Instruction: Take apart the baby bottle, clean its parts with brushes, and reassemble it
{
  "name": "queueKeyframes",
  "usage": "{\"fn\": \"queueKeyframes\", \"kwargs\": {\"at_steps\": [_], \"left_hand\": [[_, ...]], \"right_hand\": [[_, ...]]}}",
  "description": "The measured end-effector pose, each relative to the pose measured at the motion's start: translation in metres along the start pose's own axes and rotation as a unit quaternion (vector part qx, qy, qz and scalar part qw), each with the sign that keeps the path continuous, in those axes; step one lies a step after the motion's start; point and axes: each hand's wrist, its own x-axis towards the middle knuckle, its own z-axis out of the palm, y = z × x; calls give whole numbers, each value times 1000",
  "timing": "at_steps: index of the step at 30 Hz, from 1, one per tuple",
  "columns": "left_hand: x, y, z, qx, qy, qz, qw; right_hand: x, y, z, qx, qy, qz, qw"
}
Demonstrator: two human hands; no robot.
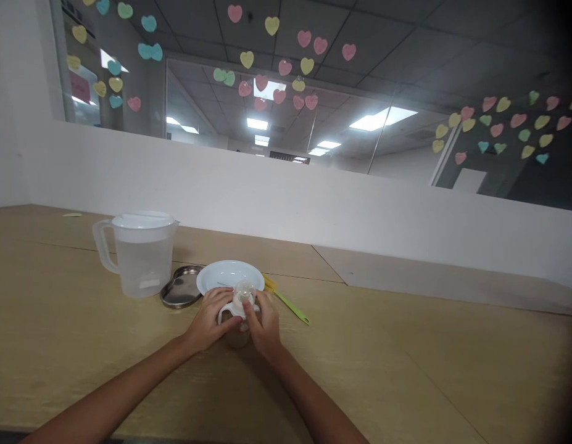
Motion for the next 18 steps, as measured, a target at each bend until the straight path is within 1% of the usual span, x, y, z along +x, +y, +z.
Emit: {"fn": "queueKeyframes", "kwargs": {"at_steps": [5, 11, 14, 18], "left_hand": [[1, -1, -1, 6, -13, 1, 1000], [1, -4, 2, 32, -10, -3, 999], [1, -3, 3, 30, -4, -2, 1000], [3, 1, 2, 18, 1, -4, 1000]], "right_hand": [[-1, 1, 0, -1, -2, -4, 1000], [-3, 5, 2, 22, 6, -12, 1000], [-2, 6, 2, 57, -6, 17, 998], [1, 6, 3, 142, -33, 65, 987]]}}
